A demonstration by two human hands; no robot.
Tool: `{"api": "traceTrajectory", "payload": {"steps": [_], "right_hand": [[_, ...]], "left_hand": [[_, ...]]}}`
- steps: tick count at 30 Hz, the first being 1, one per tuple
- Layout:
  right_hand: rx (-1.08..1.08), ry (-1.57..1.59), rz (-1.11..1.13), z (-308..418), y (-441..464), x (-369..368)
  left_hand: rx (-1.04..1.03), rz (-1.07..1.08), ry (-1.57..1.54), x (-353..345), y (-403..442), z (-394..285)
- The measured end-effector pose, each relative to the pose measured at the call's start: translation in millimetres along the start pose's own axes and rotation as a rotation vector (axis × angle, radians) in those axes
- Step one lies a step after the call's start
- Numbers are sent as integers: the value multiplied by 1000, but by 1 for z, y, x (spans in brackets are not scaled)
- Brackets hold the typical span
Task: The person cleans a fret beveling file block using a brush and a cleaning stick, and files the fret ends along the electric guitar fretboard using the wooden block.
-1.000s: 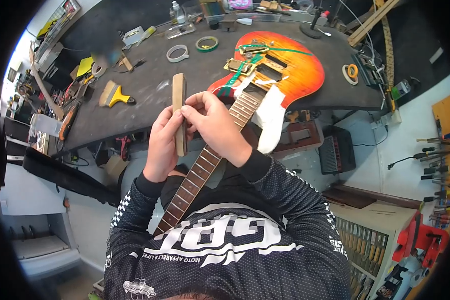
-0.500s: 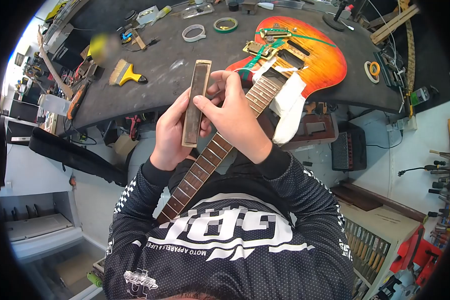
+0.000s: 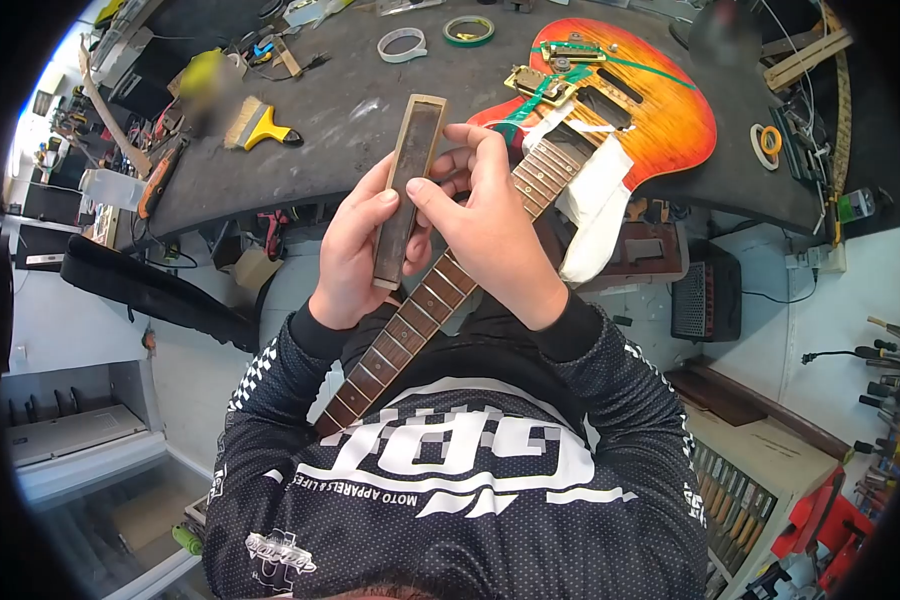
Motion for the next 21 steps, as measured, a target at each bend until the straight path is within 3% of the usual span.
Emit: {"api": "traceTrajectory", "payload": {"steps": [8, 12, 16, 18, 19, 20, 21], "right_hand": [[-49, 80, 38, 9, -6, -8], [-193, 78, 111, -13, -4, -1], [-231, 297, -1, 12, 4, -2], [-137, 326, -92, 18, 23, 7], [-115, 325, -100, 21, 32, 16], [-89, 323, -109, 25, 38, 27], [-134, 427, -53, 28, 43, 34]], "left_hand": [[-46, -2, -26, 0, 3, 1], [-111, -48, 88, -6, 12, 0], [-70, 92, 231, -14, 26, -12], [-238, 136, 652, 2, 49, -36], [-506, 75, 988, 23, 69, -56], [-632, -47, 1422, 40, 87, -82], [-708, -238, 1494, 83, 115, -97]]}}
Point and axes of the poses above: each hand's wrist, its own y-axis towards the middle knuckle, its own x-axis out of the back of the hand, z = x × y, the point moved 6 cm from there along y, towards the middle knuckle, and after that the axes turned 4 degrees about -x, right-handed, at the moved point
